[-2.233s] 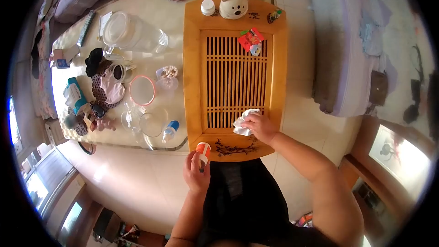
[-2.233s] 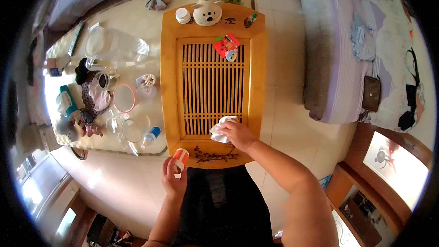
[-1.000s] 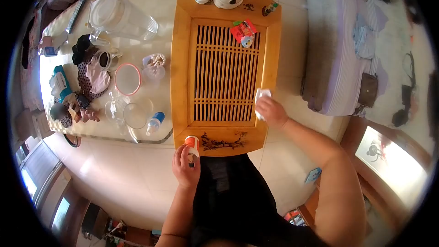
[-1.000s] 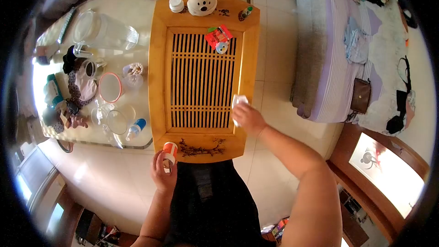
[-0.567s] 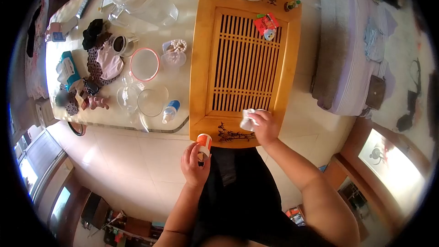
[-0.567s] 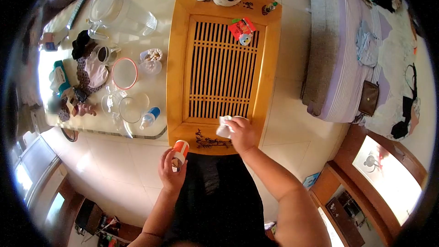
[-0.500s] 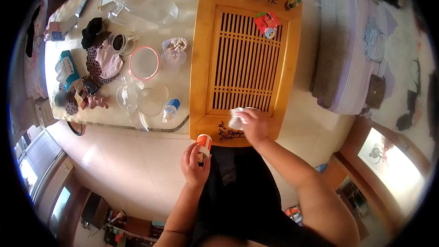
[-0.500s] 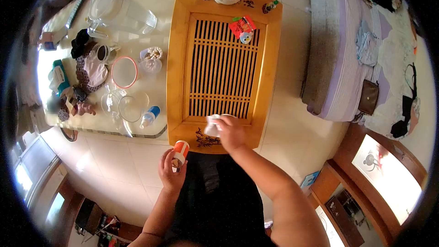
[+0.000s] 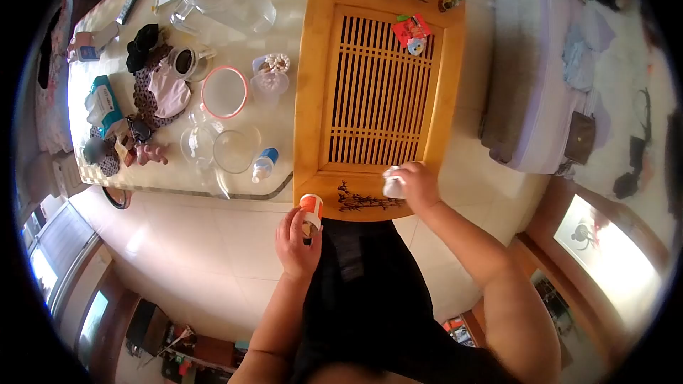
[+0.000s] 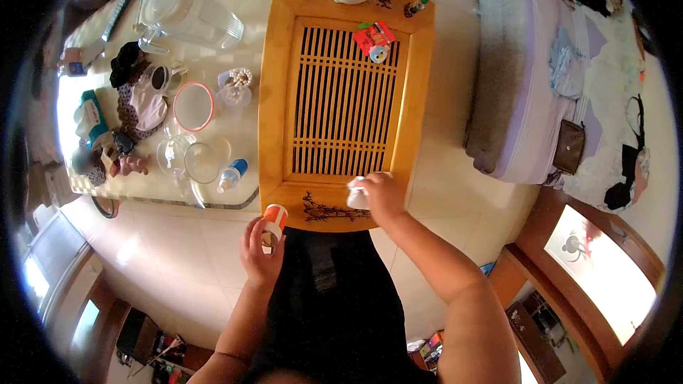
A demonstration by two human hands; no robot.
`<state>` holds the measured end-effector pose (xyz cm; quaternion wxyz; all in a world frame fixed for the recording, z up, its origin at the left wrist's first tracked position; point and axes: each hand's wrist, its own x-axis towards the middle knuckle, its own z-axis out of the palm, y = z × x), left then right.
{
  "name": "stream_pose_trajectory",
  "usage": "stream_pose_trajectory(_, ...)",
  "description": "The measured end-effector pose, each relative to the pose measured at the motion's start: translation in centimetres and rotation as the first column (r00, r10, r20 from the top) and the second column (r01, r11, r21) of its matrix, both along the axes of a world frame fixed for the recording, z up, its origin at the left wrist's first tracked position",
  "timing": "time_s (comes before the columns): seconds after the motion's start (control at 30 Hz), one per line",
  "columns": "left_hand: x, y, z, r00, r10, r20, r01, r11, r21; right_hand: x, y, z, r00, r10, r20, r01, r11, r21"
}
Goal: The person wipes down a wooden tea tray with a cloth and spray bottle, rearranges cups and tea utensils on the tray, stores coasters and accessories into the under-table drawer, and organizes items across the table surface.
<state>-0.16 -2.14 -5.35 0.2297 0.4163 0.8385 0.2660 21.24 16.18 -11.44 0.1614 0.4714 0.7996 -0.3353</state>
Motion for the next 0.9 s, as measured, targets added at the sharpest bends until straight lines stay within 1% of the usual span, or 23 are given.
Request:
stream_pose_trajectory(0.03,-0.1,0.1,-0.1,1.000,0.004,-0.001,-0.004,1.000,0.007,0.8,1.0,0.9,0.987,-0.148,0.058,0.154,0.981,-0.118)
stream_pose_trajectory(0.07,-0.2,0.2,-0.1,1.000,0.005,-0.009,-0.005,1.000,0.018,1.2,2.2,2.0,0.954,-0.300,-0.009,0.291,0.933,-0.213)
stream_pose_trajectory(0.1,-0.3,0.4,-0.1,1.000,0.009,0.005,-0.009,1.000,0.024,2.2,2.9,1.7,0.793,-0.607,0.052,0.547,0.672,-0.500)
stream_pose_trajectory(0.13,-0.2,0.5,0.0,1.000,0.016,0.021,-0.016,0.999,0.028,3.0,3.4,1.8,0.548,-0.837,0.003,0.493,0.319,-0.809)
stream_pose_trajectory(0.17,-0.1,0.5,0.1,0.999,0.020,0.038,-0.021,0.999,0.030,3.2,3.7,2.4,0.247,-0.964,0.099,0.231,-0.041,-0.972)
stream_pose_trajectory(0.2,-0.1,0.5,0.0,0.999,0.012,0.037,-0.013,1.000,0.025,3.5,3.3,2.7,0.235,-0.966,0.105,0.052,-0.095,-0.994)
stream_pose_trajectory(0.3,0.0,0.3,0.1,1.000,-0.013,0.020,0.013,1.000,0.011,2.3,1.7,3.6,0.171,-0.982,0.079,-0.073,-0.092,-0.993)
stream_pose_trajectory(0.33,0.1,0.4,0.3,1.000,-0.014,0.008,0.014,1.000,0.008,1.3,1.9,4.0,0.175,-0.976,0.126,-0.086,-0.143,-0.986)
stream_pose_trajectory(0.43,0.3,0.1,0.1,1.000,-0.004,0.009,0.004,1.000,0.006,-0.3,2.7,3.5,0.171,-0.968,0.185,-0.008,-0.189,-0.982)
stream_pose_trajectory(0.47,0.4,0.0,0.0,1.000,0.002,0.017,-0.002,1.000,0.006,-0.8,3.2,3.2,0.135,-0.968,0.210,0.001,-0.211,-0.977)
stream_pose_trajectory(0.57,0.4,0.1,-0.1,0.999,0.005,0.038,-0.005,1.000,0.002,-1.4,3.4,1.8,0.187,-0.981,0.057,0.176,-0.024,-0.984)
stream_pose_trajectory(0.6,0.6,0.0,-0.2,0.999,0.007,0.035,-0.007,1.000,-0.001,-2.1,3.6,1.6,0.126,-0.979,0.160,0.304,-0.116,-0.946)
stream_pose_trajectory(0.63,0.7,0.0,-0.2,1.000,0.010,0.030,-0.010,1.000,-0.004,-2.7,3.5,1.3,0.230,-0.973,0.024,0.401,0.072,-0.913)
stream_pose_trajectory(0.67,0.7,0.1,-0.3,1.000,0.014,0.022,-0.014,1.000,-0.003,-3.4,3.4,1.0,0.344,-0.933,-0.104,0.467,0.266,-0.843)
stream_pose_trajectory(0.7,0.7,0.2,-0.3,0.999,0.017,0.034,-0.017,1.000,-0.008,-4.2,3.4,0.5,0.463,-0.860,-0.215,0.501,0.454,-0.737)
stream_pose_trajectory(0.73,0.7,0.2,-0.2,0.999,0.021,0.044,-0.020,1.000,-0.012,-5.5,3.1,0.0,0.606,-0.720,-0.339,0.479,0.670,-0.566)
stream_pose_trajectory(0.77,0.8,0.2,-0.1,0.998,0.025,0.056,-0.024,1.000,-0.016,-6.4,3.3,-0.2,0.727,-0.457,-0.512,0.339,0.888,-0.311)
stream_pose_trajectory(0.83,0.9,0.1,-0.3,0.998,0.029,0.057,-0.028,0.999,-0.015,-9.2,4.2,-1.0,0.752,-0.212,-0.625,0.209,0.975,-0.080)
stream_pose_trajectory(0.87,0.9,0.1,-0.3,0.998,0.030,0.061,-0.029,1.000,-0.011,-11.0,5.2,-1.7,0.717,-0.174,-0.675,0.193,0.980,-0.048)
stream_pose_trajectory(0.9,0.8,0.1,-0.3,0.997,0.030,0.068,-0.029,1.000,-0.008,-13.0,7.1,-2.1,0.708,-0.100,-0.699,0.177,0.983,0.039)
